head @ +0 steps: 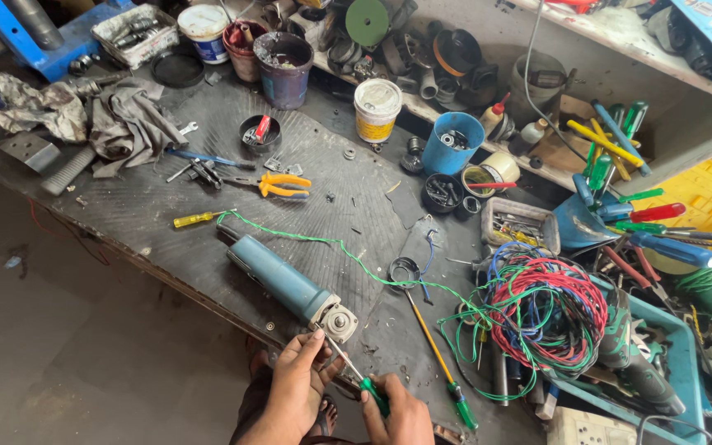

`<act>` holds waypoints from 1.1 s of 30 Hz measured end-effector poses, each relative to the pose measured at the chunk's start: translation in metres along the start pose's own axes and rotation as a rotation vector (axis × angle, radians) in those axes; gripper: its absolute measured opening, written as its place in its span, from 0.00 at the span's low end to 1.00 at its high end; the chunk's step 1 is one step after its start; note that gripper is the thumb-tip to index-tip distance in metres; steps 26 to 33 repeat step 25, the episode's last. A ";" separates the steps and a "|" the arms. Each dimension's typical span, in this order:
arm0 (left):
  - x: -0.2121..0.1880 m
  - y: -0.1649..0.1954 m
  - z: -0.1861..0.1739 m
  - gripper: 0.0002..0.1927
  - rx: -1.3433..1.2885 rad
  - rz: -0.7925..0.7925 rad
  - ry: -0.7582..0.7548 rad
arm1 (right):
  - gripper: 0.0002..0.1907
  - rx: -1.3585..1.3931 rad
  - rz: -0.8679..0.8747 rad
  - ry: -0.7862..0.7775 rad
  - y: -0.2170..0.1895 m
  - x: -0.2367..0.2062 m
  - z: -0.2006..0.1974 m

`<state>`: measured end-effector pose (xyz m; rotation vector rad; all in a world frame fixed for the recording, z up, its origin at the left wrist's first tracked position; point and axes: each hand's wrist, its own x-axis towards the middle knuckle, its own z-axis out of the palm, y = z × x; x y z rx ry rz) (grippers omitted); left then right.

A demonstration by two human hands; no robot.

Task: The person repairs an angle grinder at a cluttered workbench. They use a green-handled screwdriver to loosen and remove screws from the grinder's gear housing, lift off the housing cover, handle internal parts, and continue unscrewing and repositioning the tool across the bench.

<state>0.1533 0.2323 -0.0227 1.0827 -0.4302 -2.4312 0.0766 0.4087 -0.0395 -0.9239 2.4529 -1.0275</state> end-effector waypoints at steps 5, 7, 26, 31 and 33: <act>0.005 0.001 -0.003 0.07 -0.013 0.005 0.000 | 0.15 -0.011 -0.018 0.000 0.002 0.005 0.003; 0.006 0.002 -0.003 0.07 -0.012 -0.001 0.004 | 0.15 -0.031 -0.022 -0.013 0.001 0.008 0.002; 0.007 0.002 -0.019 0.14 0.165 -0.130 -0.167 | 0.17 0.426 0.217 -0.230 0.001 0.029 0.006; 0.007 0.002 -0.019 0.14 0.165 -0.130 -0.167 | 0.17 0.426 0.217 -0.230 0.001 0.029 0.006; 0.007 0.002 -0.019 0.14 0.165 -0.130 -0.167 | 0.17 0.426 0.217 -0.230 0.001 0.029 0.006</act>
